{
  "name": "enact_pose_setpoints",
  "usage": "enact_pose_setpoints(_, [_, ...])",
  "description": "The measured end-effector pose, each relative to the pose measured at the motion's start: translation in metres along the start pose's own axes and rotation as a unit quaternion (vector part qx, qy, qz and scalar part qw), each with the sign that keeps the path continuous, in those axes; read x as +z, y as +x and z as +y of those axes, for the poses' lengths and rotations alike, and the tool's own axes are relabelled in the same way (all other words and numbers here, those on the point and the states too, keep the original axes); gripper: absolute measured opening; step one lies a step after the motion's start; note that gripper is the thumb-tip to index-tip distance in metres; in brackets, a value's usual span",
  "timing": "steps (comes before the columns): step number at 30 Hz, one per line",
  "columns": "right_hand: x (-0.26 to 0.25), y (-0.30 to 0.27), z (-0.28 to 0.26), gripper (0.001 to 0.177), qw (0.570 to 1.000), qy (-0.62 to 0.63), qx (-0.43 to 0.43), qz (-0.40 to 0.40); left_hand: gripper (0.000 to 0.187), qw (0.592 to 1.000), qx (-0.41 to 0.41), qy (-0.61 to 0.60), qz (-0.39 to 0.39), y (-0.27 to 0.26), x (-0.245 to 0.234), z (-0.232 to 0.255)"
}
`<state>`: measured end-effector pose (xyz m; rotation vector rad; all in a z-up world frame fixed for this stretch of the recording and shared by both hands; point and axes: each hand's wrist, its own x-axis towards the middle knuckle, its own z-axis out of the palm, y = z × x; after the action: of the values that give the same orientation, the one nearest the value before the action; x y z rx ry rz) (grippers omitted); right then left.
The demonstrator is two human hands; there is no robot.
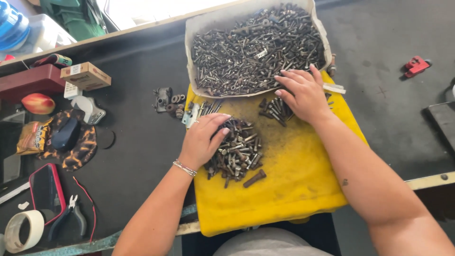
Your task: The person sorts small metal fasteners from a large bag onto a yellow cloth on a workbench. They pick individual items by hand and place them into separate piles, occasionally adjusting the cloth. The task continues throughout the clip with no tools used.
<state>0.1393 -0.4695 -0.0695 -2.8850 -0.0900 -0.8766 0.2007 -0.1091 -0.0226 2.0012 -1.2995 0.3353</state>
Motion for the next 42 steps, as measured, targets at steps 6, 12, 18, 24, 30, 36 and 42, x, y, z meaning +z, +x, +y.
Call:
enact_pose_setpoints(6, [0.001,0.004,-0.002,0.045,1.000,-0.003,0.008,0.014,0.031,0.995,0.034,0.090,-0.005,0.042,0.002,0.015])
enact_pose_setpoints(12, [-0.007,0.007,-0.009,0.045,1.000,0.007,0.026,-0.007,0.020,0.969,0.037,0.234,-0.074,0.147,0.063,-0.026])
enact_pose_setpoints(18, [-0.029,0.015,-0.019,0.038,0.999,0.034,0.003,-0.008,0.021,0.939,-0.037,0.273,-0.204,0.221,0.120,-0.056])
enact_pose_setpoints(24, [-0.034,0.018,-0.024,0.042,0.998,0.048,0.017,-0.025,0.017,0.938,0.002,0.309,-0.155,0.225,0.135,-0.069])
enact_pose_setpoints(30, [-0.032,0.018,-0.022,0.039,0.999,0.044,0.005,-0.011,0.021,0.992,-0.114,0.056,0.021,0.212,0.089,-0.069])
enact_pose_setpoints(36, [-0.032,0.018,-0.021,0.037,0.999,0.041,-0.003,-0.017,0.025,0.967,-0.221,-0.122,0.023,0.170,0.034,-0.043])
enact_pose_setpoints(42, [-0.031,0.016,-0.019,0.036,0.998,0.048,-0.004,-0.028,0.018,0.974,-0.202,-0.104,0.020,0.129,-0.002,-0.006])
